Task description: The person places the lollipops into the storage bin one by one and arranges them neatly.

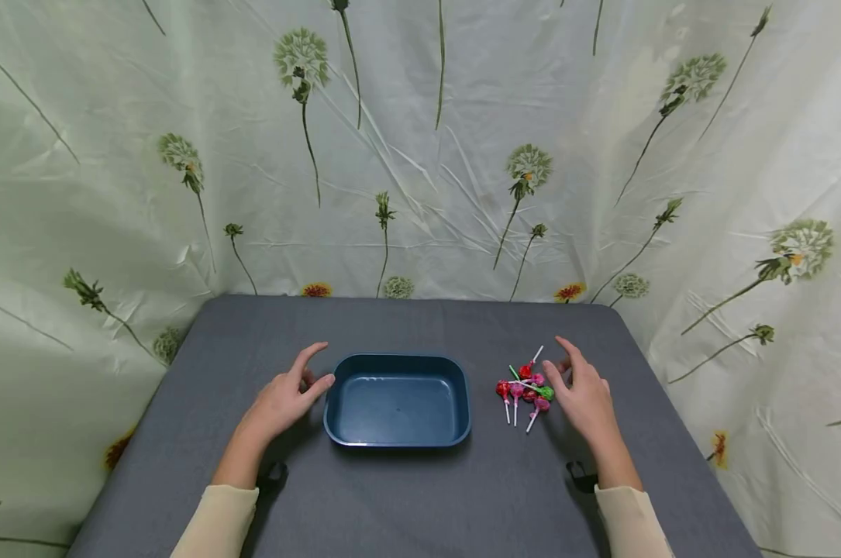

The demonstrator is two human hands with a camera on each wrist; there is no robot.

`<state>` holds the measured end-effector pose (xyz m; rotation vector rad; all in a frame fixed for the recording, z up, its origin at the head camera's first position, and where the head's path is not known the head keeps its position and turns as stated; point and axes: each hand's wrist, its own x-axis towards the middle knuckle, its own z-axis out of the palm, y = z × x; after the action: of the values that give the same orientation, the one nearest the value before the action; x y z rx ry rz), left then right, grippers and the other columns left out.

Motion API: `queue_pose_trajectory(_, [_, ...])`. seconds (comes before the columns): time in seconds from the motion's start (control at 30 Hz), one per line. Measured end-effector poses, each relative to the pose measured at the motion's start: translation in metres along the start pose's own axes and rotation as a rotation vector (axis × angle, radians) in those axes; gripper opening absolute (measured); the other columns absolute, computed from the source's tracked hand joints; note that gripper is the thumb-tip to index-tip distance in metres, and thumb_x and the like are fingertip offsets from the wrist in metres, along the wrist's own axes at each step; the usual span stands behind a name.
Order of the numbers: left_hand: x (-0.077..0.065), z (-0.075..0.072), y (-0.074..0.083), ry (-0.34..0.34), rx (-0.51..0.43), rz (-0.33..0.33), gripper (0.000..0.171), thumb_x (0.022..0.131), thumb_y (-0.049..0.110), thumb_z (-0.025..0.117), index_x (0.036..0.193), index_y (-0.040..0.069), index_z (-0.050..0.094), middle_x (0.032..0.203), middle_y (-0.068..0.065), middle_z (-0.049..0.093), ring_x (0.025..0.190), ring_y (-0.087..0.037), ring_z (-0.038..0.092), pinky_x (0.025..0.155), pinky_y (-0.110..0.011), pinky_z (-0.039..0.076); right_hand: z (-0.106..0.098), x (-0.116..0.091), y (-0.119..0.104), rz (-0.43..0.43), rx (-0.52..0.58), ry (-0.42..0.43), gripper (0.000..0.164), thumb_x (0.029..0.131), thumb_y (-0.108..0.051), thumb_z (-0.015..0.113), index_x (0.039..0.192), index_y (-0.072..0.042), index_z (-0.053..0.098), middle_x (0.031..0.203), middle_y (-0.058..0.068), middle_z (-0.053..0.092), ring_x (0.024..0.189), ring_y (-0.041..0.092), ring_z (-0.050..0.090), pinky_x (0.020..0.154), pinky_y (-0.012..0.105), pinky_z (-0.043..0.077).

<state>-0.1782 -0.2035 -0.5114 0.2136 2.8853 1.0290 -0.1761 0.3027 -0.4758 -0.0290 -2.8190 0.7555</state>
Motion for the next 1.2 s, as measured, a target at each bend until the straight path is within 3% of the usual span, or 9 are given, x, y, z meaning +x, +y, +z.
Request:
queue_pose_trajectory(0.17, [-0.002, 0.006, -0.005, -0.049, -0.133, 0.031, 0.065, 0.106, 0.049, 0.061, 0.161, 0.031, 0.032, 0.082, -0.001, 0.058, 0.063, -0.013, 0.048, 0.059, -0.030, 0.039, 0.004, -0.003, 0.005, 0.049, 0.044, -0.034, 0.057, 0.111, -0.042, 0.051, 0.160, -0.015, 0.038, 0.106, 0.014, 0.062, 0.080, 0.022, 0.054, 0.070, 0.036, 0.037])
queue_pose_trajectory(0.33, [-0.001, 0.010, -0.009, -0.091, -0.223, 0.039, 0.062, 0.106, 0.043, 0.064, 0.158, 0.029, 0.035, 0.073, 0.001, 0.051, 0.059, -0.011, 0.045, 0.059, -0.029, 0.038, 0.011, -0.007, 0.010, 0.080, 0.083, -0.047, 0.053, 0.112, -0.039, 0.052, 0.158, -0.016, 0.041, 0.106, 0.014, 0.063, 0.082, 0.021, 0.058, 0.069, 0.034, 0.040])
queue_pose_trajectory(0.57, [0.000, 0.013, -0.012, -0.169, -0.306, 0.006, 0.058, 0.105, 0.039, 0.065, 0.155, 0.030, 0.036, 0.070, 0.002, 0.048, 0.058, -0.013, 0.046, 0.057, -0.029, 0.039, 0.016, -0.014, 0.014, 0.151, 0.111, -0.083, 0.051, 0.110, -0.038, 0.055, 0.155, -0.015, 0.046, 0.108, 0.015, 0.063, 0.086, 0.025, 0.060, 0.070, 0.034, 0.040])
queue_pose_trajectory(0.83, [-0.001, 0.017, -0.012, -0.256, -0.425, -0.016, 0.057, 0.106, 0.033, 0.065, 0.154, 0.028, 0.035, 0.071, 0.000, 0.046, 0.055, -0.014, 0.045, 0.054, -0.032, 0.045, 0.024, -0.022, 0.020, 0.213, 0.125, -0.120, 0.045, 0.106, -0.030, 0.060, 0.147, -0.014, 0.053, 0.100, 0.012, 0.065, 0.076, 0.016, 0.053, 0.064, 0.031, 0.039])
queue_pose_trajectory(1.2, [-0.002, 0.023, -0.006, -0.236, -0.417, -0.037, 0.054, 0.103, 0.027, 0.067, 0.148, 0.028, 0.038, 0.073, -0.001, 0.047, 0.055, -0.018, 0.046, 0.053, -0.031, 0.041, 0.030, -0.030, 0.024, 0.214, 0.129, -0.171, 0.036, 0.102, -0.025, 0.068, 0.135, -0.012, 0.062, 0.096, 0.009, 0.061, 0.082, 0.019, 0.054, 0.069, 0.033, 0.038])
